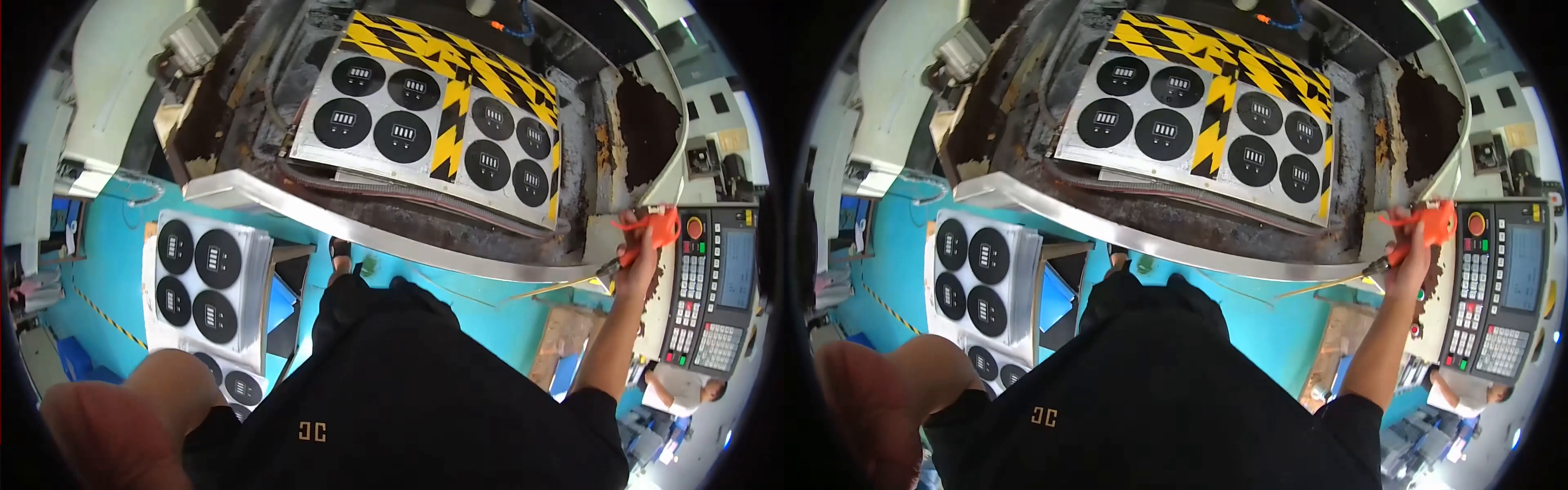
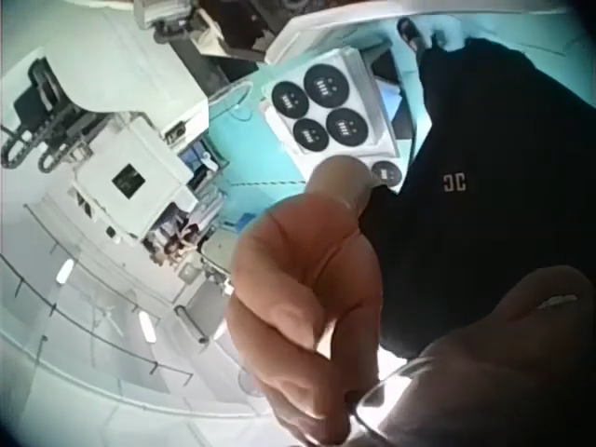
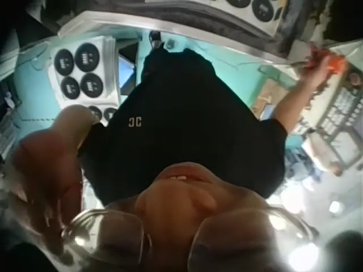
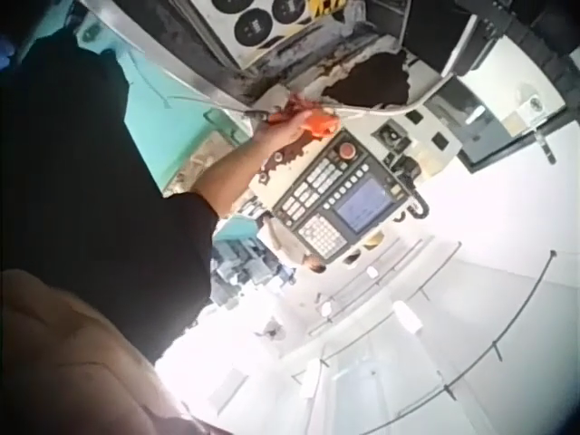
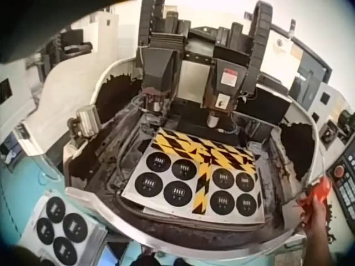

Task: The recorder uses orange hand tools to lift and place industrial panels onto machine beds across a production floor.

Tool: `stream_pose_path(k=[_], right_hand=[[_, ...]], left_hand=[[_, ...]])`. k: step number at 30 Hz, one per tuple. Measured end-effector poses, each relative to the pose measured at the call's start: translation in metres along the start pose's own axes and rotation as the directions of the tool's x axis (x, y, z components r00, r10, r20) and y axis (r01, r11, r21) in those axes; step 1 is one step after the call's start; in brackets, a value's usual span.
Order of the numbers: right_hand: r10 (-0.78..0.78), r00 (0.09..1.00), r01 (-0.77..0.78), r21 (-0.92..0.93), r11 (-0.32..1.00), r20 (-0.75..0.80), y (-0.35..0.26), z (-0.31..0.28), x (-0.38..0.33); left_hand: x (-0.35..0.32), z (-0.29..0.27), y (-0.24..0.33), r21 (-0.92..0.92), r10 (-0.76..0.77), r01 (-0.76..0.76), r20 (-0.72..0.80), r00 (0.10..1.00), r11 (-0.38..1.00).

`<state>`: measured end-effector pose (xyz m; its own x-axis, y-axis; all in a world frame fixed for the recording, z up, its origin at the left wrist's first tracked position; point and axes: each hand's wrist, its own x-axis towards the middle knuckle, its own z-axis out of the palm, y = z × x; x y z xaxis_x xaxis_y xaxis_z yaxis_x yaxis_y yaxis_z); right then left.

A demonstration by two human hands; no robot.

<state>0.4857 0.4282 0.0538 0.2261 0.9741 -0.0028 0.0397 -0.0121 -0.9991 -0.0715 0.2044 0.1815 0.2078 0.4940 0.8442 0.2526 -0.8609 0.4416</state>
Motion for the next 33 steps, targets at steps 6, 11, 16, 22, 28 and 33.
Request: stream_pose_path(k=[6,11,16,22,28,33], right_hand=[[0.221,0.857,0.23,-0.729,0.644,0.466,-0.083,0.145,-0.035],[0.428,0.692,0.564,-0.805,0.182,0.582,-0.103,0.27,-0.034],[0.353,0.658,0.695,-0.717,0.055,0.665,-0.093,0.338,-0.034],[0.383,0.533,0.818,-0.576,-0.004,0.754,-0.116,0.349,-0.048],[0.497,0.708,0.669,-0.704,-0.241,0.502,-0.148,0.298,-0.022],[0.266,0.834,0.511,-0.859,-0.04,0.484,-0.056,0.302,-0.012]], left_hand=[[-0.015,-0.071,-0.095,0.205,-0.241,0.249,-0.062,0.968,0.947],[-0.026,-0.104,-0.147,0.415,-0.43,0.444,-0.133,0.893,0.794],[-0.066,-0.053,-0.289,-0.045,-0.959,0.963,0.089,0.267,0.264],[-0.117,-0.013,-0.391,0.003,-0.941,0.957,0.18,-0.287,-0.292],[-0.151,0.013,-0.421,-0.014,-0.864,0.883,0.219,-0.454,-0.468],[-0.162,0.015,-0.428,-0.068,-0.841,0.851,0.217,-0.496,-0.52]])
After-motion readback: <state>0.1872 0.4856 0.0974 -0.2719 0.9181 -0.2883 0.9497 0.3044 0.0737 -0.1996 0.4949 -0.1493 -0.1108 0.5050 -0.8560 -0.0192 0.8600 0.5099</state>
